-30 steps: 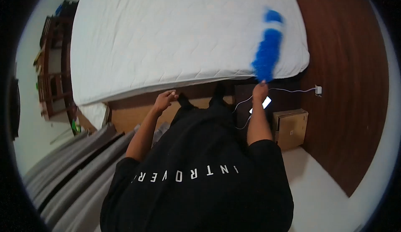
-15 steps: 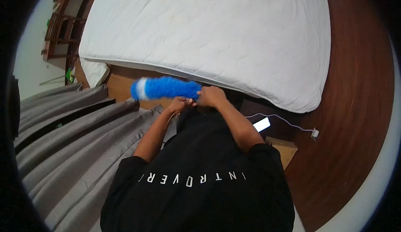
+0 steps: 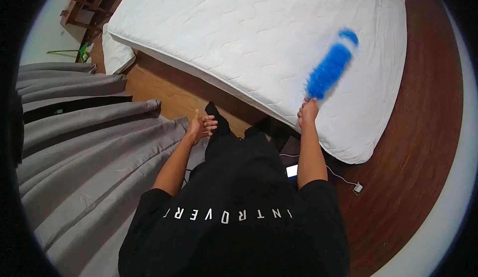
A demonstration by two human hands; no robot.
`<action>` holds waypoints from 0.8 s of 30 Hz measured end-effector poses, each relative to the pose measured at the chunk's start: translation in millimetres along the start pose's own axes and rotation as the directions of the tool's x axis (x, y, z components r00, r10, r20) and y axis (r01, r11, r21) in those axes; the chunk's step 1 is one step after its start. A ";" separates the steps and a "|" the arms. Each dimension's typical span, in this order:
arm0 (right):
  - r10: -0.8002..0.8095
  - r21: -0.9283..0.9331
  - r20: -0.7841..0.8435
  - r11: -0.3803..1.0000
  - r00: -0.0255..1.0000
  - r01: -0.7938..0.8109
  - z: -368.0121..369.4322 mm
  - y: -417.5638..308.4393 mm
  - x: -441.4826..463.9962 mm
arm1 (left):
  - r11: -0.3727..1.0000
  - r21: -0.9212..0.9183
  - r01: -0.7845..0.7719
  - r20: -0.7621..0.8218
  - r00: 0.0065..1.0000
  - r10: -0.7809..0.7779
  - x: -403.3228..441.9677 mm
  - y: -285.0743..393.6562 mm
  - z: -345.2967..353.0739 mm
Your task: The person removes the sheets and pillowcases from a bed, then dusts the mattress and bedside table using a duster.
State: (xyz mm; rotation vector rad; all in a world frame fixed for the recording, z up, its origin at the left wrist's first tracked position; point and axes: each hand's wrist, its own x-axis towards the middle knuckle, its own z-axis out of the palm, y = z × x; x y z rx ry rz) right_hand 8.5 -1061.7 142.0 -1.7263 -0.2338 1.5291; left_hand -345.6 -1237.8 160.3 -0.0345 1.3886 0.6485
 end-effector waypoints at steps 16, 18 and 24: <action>-0.003 -0.645 0.599 0.591 0.801 0.485 103.9 40.9 -76.9 | 0.505 -0.857 -0.102 0.289 0.716 0.636 -31.4 90.5 12.6; 0.004 -0.607 0.600 0.653 0.800 0.452 113.4 24.2 -86.1 | 0.446 -0.890 -0.090 0.263 0.699 0.665 -31.8 94.2 10.8; -0.102 -0.462 0.351 0.846 0.931 0.267 118.4 36.9 -60.2 | 0.403 -0.891 -0.207 0.138 0.723 0.677 -18.7 90.1 -16.2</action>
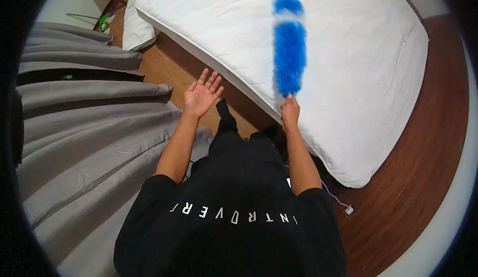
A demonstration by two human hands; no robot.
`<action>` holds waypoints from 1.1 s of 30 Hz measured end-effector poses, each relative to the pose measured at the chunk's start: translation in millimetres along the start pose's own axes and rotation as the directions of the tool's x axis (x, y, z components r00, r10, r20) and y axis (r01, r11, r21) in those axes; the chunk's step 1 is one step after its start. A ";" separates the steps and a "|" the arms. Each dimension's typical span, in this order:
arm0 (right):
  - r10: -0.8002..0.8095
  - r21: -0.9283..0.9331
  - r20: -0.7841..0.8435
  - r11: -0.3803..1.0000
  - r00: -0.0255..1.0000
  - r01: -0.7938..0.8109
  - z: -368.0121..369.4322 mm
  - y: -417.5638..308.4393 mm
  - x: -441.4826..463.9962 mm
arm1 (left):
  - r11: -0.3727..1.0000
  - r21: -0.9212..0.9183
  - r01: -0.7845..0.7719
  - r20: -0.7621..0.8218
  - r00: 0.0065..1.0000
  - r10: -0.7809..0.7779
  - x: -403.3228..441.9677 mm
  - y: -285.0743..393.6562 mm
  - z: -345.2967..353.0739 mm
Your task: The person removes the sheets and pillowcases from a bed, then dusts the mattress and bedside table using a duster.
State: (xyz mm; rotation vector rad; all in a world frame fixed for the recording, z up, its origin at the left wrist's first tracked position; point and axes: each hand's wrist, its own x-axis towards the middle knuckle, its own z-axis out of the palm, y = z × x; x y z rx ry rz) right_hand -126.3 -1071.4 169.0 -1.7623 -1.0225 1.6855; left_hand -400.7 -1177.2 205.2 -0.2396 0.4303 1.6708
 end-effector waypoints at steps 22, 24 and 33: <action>-0.322 -0.568 0.598 0.475 0.734 0.671 209.5 -81.3 -75.3 | 0.959 0.274 -0.076 -0.316 0.934 0.164 -22.9 132.2 -26.6; -0.260 -0.612 0.639 0.398 0.724 0.683 227.0 -82.4 -90.3 | 0.954 0.280 -0.108 -0.180 0.970 0.162 -23.9 147.7 -15.1; -0.049 -0.545 0.815 0.271 0.577 0.793 250.8 -93.8 -84.7 | 0.818 0.125 -0.561 -0.374 0.737 0.563 -35.7 222.2 -78.8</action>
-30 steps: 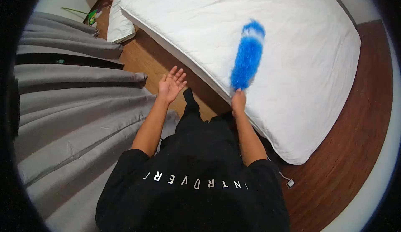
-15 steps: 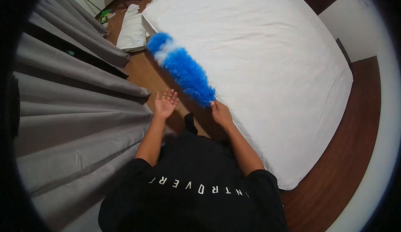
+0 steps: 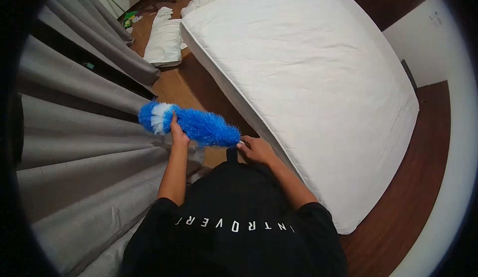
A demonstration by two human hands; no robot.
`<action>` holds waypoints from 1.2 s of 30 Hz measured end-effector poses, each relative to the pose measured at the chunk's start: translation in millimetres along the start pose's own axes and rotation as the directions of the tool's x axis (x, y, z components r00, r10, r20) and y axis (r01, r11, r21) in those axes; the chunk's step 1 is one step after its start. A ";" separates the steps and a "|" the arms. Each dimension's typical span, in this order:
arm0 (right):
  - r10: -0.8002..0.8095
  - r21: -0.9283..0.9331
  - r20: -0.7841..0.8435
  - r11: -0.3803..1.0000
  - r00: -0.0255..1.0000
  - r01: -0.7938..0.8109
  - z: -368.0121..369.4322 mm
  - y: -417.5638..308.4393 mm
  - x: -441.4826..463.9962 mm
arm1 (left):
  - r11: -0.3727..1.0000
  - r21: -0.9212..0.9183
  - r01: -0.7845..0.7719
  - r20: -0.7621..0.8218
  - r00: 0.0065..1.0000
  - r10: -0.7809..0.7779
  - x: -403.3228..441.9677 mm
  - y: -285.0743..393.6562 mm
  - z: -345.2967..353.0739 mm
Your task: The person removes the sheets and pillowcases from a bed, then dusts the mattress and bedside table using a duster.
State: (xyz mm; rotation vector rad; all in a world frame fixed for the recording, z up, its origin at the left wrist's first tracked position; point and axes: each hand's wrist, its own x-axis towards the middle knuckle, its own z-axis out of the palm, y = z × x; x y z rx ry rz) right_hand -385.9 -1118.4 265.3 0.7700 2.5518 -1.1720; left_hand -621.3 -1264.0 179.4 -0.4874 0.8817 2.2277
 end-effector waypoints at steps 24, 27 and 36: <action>0.706 0.842 -0.309 0.515 0.638 -0.162 -31.0 139.3 249.5 | 0.649 0.689 0.322 -0.207 0.946 -0.249 78.4 17.0 102.5; 0.262 0.369 -0.175 0.911 0.949 -0.183 -30.3 109.1 254.3 | 0.671 0.673 0.312 -0.201 0.950 -0.240 101.4 18.7 117.1; 0.422 0.740 -0.325 0.671 0.846 -0.050 -119.2 108.9 324.1 | 0.740 0.569 0.358 -0.247 0.933 -0.262 133.0 15.6 129.1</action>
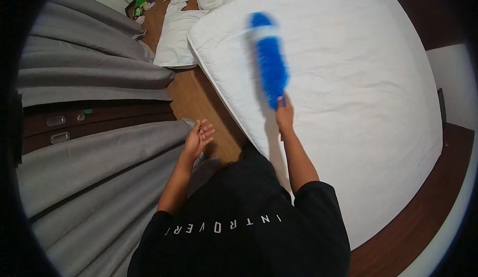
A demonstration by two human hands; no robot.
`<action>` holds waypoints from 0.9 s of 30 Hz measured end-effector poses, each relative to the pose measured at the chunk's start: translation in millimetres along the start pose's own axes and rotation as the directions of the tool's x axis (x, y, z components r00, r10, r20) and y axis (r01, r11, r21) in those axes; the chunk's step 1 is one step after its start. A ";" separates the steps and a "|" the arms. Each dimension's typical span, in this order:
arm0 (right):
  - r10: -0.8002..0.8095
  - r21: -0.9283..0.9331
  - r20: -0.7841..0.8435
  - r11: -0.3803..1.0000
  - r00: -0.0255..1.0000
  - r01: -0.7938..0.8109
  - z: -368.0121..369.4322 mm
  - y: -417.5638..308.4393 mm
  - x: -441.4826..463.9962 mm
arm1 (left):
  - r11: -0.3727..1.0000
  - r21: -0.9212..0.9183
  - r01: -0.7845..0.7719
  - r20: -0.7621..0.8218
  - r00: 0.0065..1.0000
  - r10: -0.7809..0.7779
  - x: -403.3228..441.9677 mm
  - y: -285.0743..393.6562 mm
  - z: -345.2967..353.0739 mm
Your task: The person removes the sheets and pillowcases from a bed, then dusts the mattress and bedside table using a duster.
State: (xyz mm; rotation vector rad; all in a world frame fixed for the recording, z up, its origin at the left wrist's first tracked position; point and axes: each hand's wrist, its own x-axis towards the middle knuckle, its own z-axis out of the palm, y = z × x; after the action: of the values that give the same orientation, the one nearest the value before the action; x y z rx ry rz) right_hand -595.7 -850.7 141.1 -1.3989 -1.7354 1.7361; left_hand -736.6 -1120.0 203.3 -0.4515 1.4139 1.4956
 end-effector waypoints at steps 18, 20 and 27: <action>0.288 0.251 0.093 0.919 0.953 -0.303 -13.5 14.7 -1.9 | 0.993 0.110 0.047 -0.018 0.999 -0.046 6.2 -9.8 13.5; 0.360 0.174 -0.265 0.930 0.895 -0.323 -6.7 29.6 0.2 | 0.995 0.095 0.043 -0.025 0.999 -0.041 7.9 -12.4 7.8; 0.076 -0.535 0.385 0.831 0.920 0.155 24.6 19.9 -44.6 | 0.999 0.039 -0.001 -0.015 1.000 0.001 10.0 -5.3 9.8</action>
State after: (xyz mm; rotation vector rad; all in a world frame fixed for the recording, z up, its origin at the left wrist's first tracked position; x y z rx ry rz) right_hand -585.9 -904.3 136.2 -1.2436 -2.6422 1.6349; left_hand -733.3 -1108.0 194.9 -0.4395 1.4527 1.4659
